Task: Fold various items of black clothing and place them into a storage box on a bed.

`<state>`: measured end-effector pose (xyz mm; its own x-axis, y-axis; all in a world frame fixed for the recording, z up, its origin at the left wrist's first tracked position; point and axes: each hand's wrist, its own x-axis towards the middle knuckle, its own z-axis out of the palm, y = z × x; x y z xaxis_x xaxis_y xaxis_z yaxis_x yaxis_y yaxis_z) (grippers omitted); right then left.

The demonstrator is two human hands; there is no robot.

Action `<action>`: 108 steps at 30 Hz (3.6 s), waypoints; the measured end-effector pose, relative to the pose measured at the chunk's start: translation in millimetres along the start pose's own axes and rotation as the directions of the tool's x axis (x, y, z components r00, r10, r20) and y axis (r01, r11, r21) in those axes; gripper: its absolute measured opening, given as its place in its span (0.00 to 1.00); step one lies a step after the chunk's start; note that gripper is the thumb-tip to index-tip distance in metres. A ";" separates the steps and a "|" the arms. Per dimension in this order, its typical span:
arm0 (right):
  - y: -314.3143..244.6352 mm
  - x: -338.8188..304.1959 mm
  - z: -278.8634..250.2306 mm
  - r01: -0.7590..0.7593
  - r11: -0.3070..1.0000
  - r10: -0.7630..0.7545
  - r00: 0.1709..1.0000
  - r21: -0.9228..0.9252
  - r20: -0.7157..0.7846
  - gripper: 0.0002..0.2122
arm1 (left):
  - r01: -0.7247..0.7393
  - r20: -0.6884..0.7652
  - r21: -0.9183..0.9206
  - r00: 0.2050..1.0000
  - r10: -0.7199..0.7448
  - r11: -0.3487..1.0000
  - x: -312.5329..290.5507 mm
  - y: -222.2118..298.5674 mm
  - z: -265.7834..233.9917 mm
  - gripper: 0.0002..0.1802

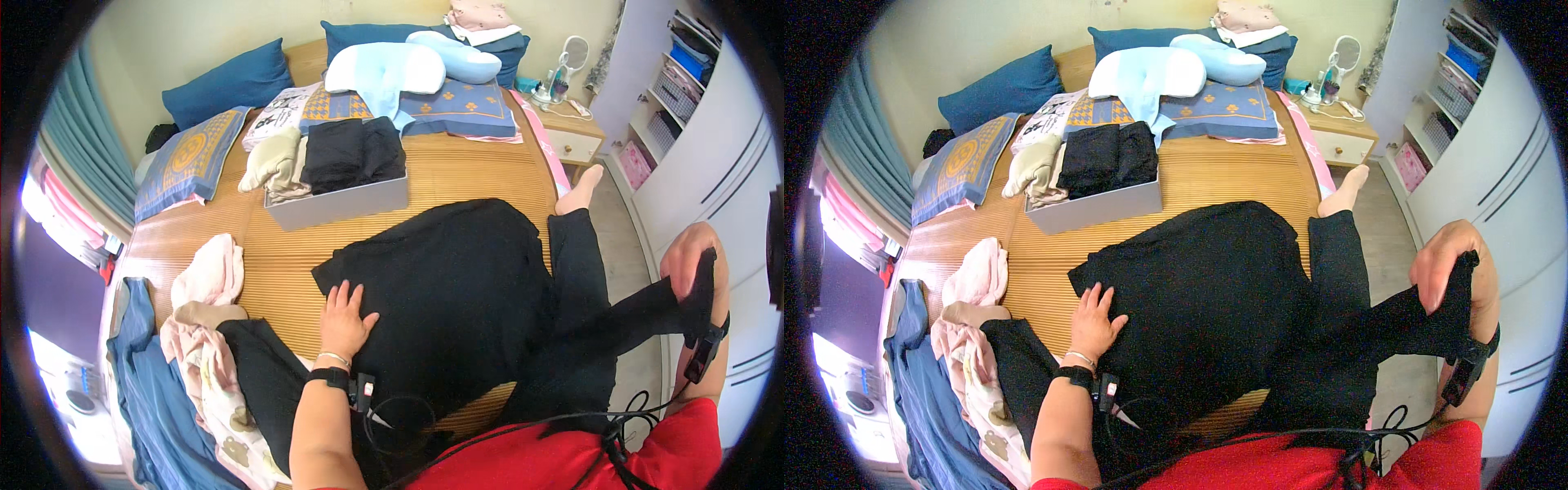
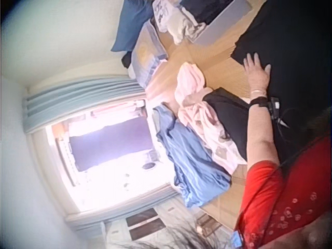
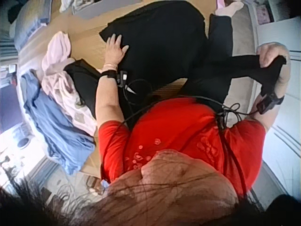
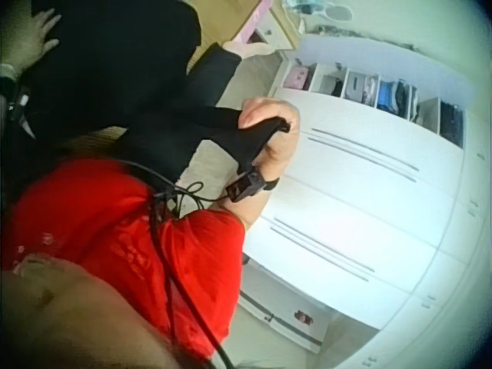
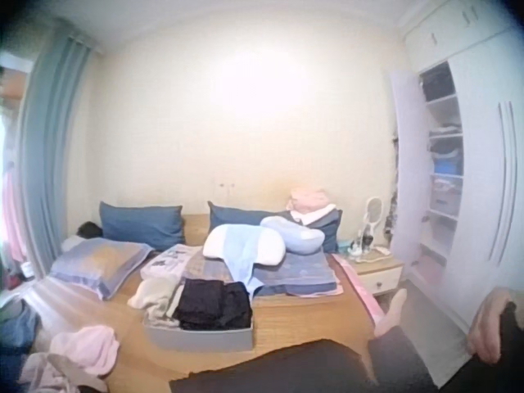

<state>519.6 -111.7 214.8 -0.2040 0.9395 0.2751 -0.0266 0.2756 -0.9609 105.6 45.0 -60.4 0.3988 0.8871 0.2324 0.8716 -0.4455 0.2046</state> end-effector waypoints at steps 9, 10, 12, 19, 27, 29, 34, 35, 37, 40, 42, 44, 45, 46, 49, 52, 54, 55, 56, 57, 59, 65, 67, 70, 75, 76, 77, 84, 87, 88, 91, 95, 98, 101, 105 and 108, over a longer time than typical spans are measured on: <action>39.1 31.3 3.3 -0.103 0.993 0.082 0.947 -0.051 -0.311 0.09 | 0.480 -0.162 -0.212 0.842 -0.514 0.852 63.7 -60.8 16.3 0.15; 41.0 33.1 7.6 -0.138 0.988 0.091 0.890 -0.074 -0.446 0.08 | 0.521 -0.129 -0.204 0.825 -0.550 0.829 69.9 -65.9 21.6 0.16; 43.6 36.4 0.4 -0.176 0.982 0.133 0.910 -0.074 -0.393 0.08 | 0.610 -0.026 -0.176 0.782 -0.623 0.773 78.7 -74.1 28.8 0.17; 66.6 28.3 -32.2 -0.133 0.988 0.109 0.961 -0.076 -0.256 0.13 | 0.524 0.195 -0.205 0.850 -0.490 0.827 98.0 -119.5 21.6 0.11; 63.3 27.0 -27.4 -0.255 0.966 0.257 0.918 0.046 -0.301 0.07 | 0.490 0.269 -0.660 0.862 -0.430 0.569 168.2 -85.4 -56.9 0.08; 66.7 22.8 -35.1 -0.242 0.970 0.239 0.951 0.012 -0.196 0.08 | 0.483 0.277 -0.707 0.861 -0.426 0.516 175.3 -75.4 -67.0 0.08; 68.3 15.6 -37.9 -0.253 0.967 0.251 0.946 0.015 -0.204 0.10 | 0.460 0.332 -0.717 0.886 -0.325 0.523 180.6 -45.9 -83.7 0.12; 68.7 14.6 -38.3 -0.257 0.966 0.253 0.945 0.008 -0.209 0.10 | 0.459 0.333 -0.718 0.887 -0.320 0.524 185.1 -33.1 -89.5 0.12; 64.3 12.0 -37.0 -0.275 0.961 0.269 0.935 0.007 -0.232 0.09 | 0.446 0.579 -0.517 0.811 -0.085 0.731 200.6 -2.7 -99.9 0.13; 67.0 15.3 -30.7 -0.248 0.969 0.237 0.937 -0.013 -0.255 0.07 | 0.242 0.459 -0.634 0.882 0.106 0.735 218.4 21.0 -112.1 0.12; 66.8 16.3 -25.5 -0.216 0.975 0.195 0.939 -0.047 -0.284 0.07 | -0.028 0.031 -0.790 0.996 0.084 0.612 239.5 24.3 -113.0 0.15; 69.7 18.1 -24.8 -0.197 0.980 0.187 0.945 -0.012 -0.270 0.07 | -0.183 -0.340 -0.861 0.901 -0.269 0.474 254.4 10.5 -105.5 0.16; 68.5 17.9 -24.7 -0.196 0.981 0.186 0.946 -0.012 -0.266 0.07 | -0.266 -0.442 -0.877 0.775 -0.452 0.401 256.8 -0.5 -102.7 0.16; 67.2 15.1 -26.9 -0.201 0.979 0.187 0.945 -0.022 -0.269 0.07 | -0.187 -0.436 -0.861 0.750 -0.497 0.473 254.3 -3.0 -99.3 0.14; 65.6 13.0 -28.8 -0.203 0.979 0.189 0.943 -0.024 -0.273 0.07 | 0.081 -0.307 -0.650 0.882 -0.359 0.756 219.1 -41.2 -63.9 0.07; 64.4 15.8 -19.7 -0.206 0.978 0.185 0.934 -0.037 -0.306 0.08 | 0.229 -0.111 -0.202 0.961 -0.254 0.952 158.3 -55.8 -17.0 0.08; 63.6 19.0 -12.5 -0.204 0.977 0.174 0.927 -0.056 -0.331 0.08 | 0.237 -0.005 -0.151 0.971 -0.241 0.960 118.2 -67.3 13.3 0.15; 66.3 20.2 -11.4 -0.183 0.980 0.154 0.941 -0.072 -0.302 0.08 | 0.235 0.000 -0.161 0.971 -0.238 0.959 108.6 -64.2 20.1 0.15; 65.0 20.5 -11.5 -0.163 0.982 0.132 0.952 -0.092 -0.275 0.08 | 0.197 0.013 -0.128 0.980 -0.197 0.972 104.1 -55.9 27.1 0.17; 61.7 20.0 -11.7 -0.170 0.980 0.135 0.950 -0.105 -0.283 0.08 | 0.157 0.028 -0.094 0.987 -0.156 0.983 101.8 -49.7 32.7 0.19; 56.8 20.4 -12.3 -0.202 0.978 0.185 0.957 -0.059 -0.224 0.09 | 0.132 0.052 0.005 0.990 -0.132 0.991 106.6 -42.0 31.0 0.19; 53.9 17.3 -21.8 -0.230 0.973 0.223 0.957 -0.017 -0.185 0.10 | 0.364 0.102 0.129 0.920 -0.378 0.922 102.1 -82.5 31.3 0.15; 46.1 19.6 -13.0 -0.209 0.978 0.208 0.946 0.023 -0.247 0.10 | 0.540 0.115 0.083 0.830 -0.546 0.838 102.3 -91.9 24.9 0.12; 45.8 14.0 -19.9 -0.145 0.989 0.145 0.962 0.019 -0.230 0.10 | 0.440 -0.122 0.130 0.896 -0.426 0.889 90.3 -83.4 17.8 0.11; 39.9 14.9 -15.6 -0.080 0.986 0.056 0.985 -0.143 -0.164 0.18 | 0.366 0.310 -0.691 0.929 -0.202 0.623 77.0 5.0 -1.7 0.12; 33.6 26.0 -1.5 -0.086 0.957 0.014 0.968 -0.276 -0.252 0.20 | 0.359 0.391 -0.744 0.918 -0.068 0.564 67.5 30.8 -10.8 0.15; 28.1 34.1 1.1 -0.131 0.937 0.064 0.976 -0.323 -0.209 0.14 | 0.406 0.509 -0.757 0.857 0.073 0.512 63.9 61.9 -25.3 0.19; 59.3 92.5 63.7 0.057 0.836 0.114 0.955 -0.546 0.274 0.13 | 0.293 0.222 -0.942 0.908 0.356 -0.160 43.9 187.1 -96.0 0.33; 60.9 93.0 82.0 -0.059 0.860 0.200 0.953 -0.508 0.228 0.20 | 0.115 0.137 -0.972 0.986 0.099 0.205 39.0 174.7 -102.3 0.19; 68.1 88.1 76.0 -0.142 0.856 0.257 0.951 -0.498 0.170 0.20 | 0.184 0.186 -0.980 0.982 -0.017 -0.076 32.8 174.3 -98.4 0.17; 107.1 64.6 53.3 -0.370 0.795 0.454 0.888 -0.482 0.068 0.25 | 0.289 0.303 -0.935 0.952 -0.039 -0.205 32.8 154.7 -89.4 0.19; 106.4 52.2 79.6 -0.294 0.848 0.403 0.898 -0.441 0.176 0.33 | 0.172 0.170 -0.985 0.972 0.160 0.001 40.8 175.3 -127.3 0.14; 112.3 55.6 94.3 -0.249 0.965 0.256 0.963 -0.084 0.087 0.24 | -0.175 -0.083 -0.867 0.974 0.211 0.467 43.1 176.1 -127.5 0.29; 99.9 50.8 68.2 -0.209 0.907 0.254 0.964 -0.366 0.078 0.11 | -0.353 -0.263 -0.709 0.936 0.235 0.611 40.5 168.5 -130.2 0.30; 80.8 30.1 45.6 -0.411 0.898 0.412 0.911 -0.157 -0.030 0.09 | -0.012 0.410 -0.645 0.838 0.360 0.764 -13.0 113.5 -91.3 0.12; 48.9 12.4 30.4 -0.241 0.969 0.223 0.948 -0.053 -0.226 0.11 | -0.047 0.739 -0.421 0.561 0.372 0.906 -60.6 92.8 -57.3 0.18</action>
<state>486.0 -92.8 170.2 0.0221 0.9983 0.0536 0.0747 0.0518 -0.9959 146.0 -57.1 -1.1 0.7592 0.4215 -0.4960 0.6509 -0.4960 0.5748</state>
